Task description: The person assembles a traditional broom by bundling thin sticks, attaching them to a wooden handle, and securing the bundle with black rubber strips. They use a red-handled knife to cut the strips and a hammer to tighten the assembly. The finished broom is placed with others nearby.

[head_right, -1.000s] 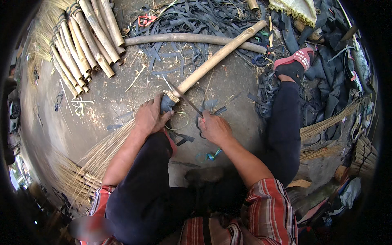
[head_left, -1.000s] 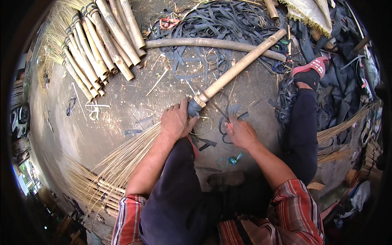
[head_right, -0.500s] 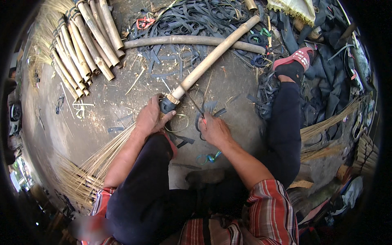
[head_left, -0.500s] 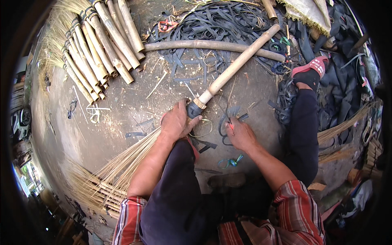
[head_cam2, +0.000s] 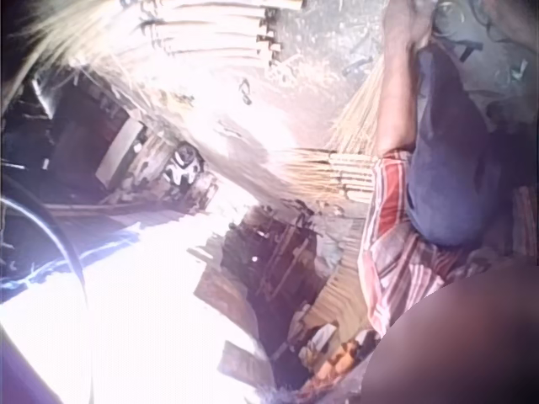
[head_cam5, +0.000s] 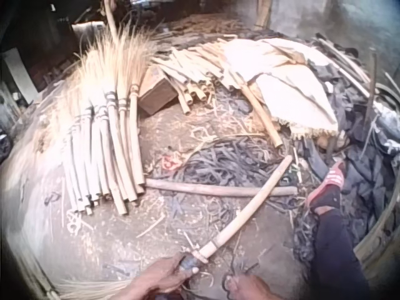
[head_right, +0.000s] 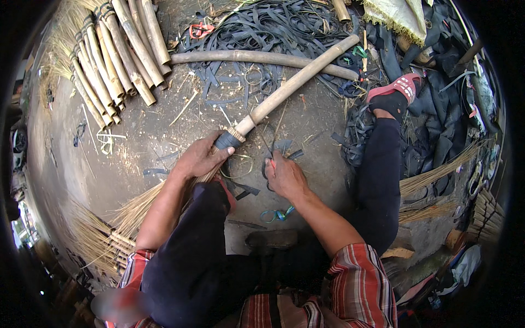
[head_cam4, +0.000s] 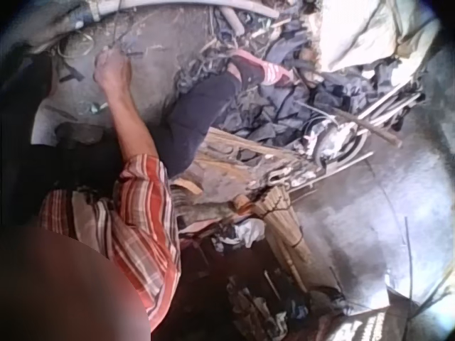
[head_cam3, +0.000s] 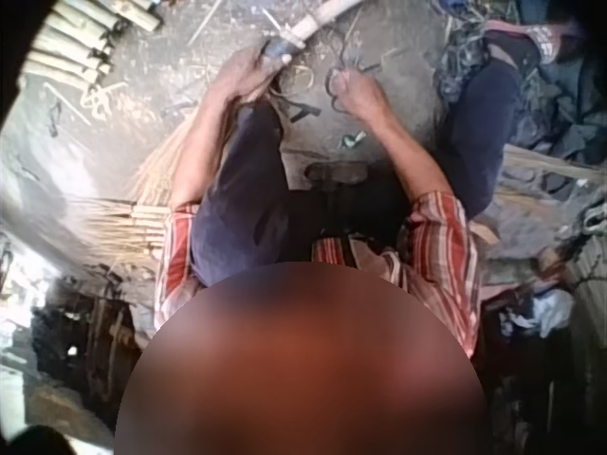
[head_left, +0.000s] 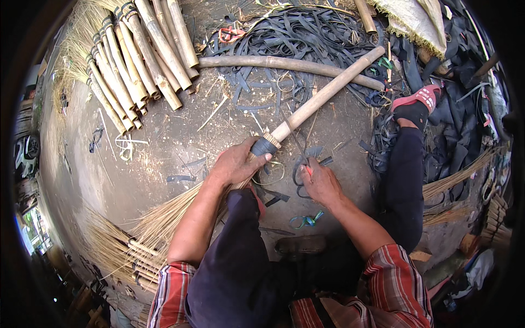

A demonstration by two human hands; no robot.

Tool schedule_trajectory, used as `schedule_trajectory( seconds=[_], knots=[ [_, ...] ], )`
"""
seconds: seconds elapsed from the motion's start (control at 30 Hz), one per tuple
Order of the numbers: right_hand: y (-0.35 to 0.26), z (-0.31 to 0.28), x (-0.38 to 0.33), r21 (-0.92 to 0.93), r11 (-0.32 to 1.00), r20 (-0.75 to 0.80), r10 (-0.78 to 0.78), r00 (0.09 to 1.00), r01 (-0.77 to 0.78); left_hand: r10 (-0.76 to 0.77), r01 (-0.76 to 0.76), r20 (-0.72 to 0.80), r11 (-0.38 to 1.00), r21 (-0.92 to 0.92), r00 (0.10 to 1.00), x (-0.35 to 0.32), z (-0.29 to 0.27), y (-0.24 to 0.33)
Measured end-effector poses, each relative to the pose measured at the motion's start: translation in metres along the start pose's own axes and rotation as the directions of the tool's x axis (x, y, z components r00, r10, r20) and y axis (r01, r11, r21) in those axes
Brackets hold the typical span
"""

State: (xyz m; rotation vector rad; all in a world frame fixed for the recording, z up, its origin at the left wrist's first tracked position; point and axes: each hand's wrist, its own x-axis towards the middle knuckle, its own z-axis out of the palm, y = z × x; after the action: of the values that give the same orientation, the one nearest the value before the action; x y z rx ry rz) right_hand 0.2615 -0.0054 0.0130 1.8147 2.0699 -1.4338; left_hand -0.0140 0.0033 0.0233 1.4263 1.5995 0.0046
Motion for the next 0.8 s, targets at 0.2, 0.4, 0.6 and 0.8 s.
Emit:
schedule_trajectory(
  seconds=[0.2, 0.4, 0.6, 0.8],
  knots=[
    [0.008, 0.0021, 0.0013, -0.003, 1.0, -0.041, -0.002, 0.999, 0.002, 0.016, -0.009, -0.086, 0.996, 0.084, 0.996, 0.0048, -0.0014, 0.0008],
    [0.005, 0.001, 0.0005, -0.075, 0.997, 0.007, -0.034, 0.999, 0.035, -0.038, 0.054, -0.129, 0.992, 0.116, 0.991, 0.0021, -0.005, 0.0007],
    [0.0044, 0.0015, 0.002, -0.092, 0.995, 0.073, -0.023, 0.997, 0.03, -0.117, 0.124, 0.07, 0.987, -0.104, 0.991, 0.0025, -0.0033, 0.001],
    [0.0071, 0.0069, 0.0021, -0.161, 0.986, 0.098, -0.034, 0.995, 0.05, -0.029, 0.029, 0.002, 1.0, 0.01, 1.0, 0.0031, -0.0017, -0.0051]
  ],
)
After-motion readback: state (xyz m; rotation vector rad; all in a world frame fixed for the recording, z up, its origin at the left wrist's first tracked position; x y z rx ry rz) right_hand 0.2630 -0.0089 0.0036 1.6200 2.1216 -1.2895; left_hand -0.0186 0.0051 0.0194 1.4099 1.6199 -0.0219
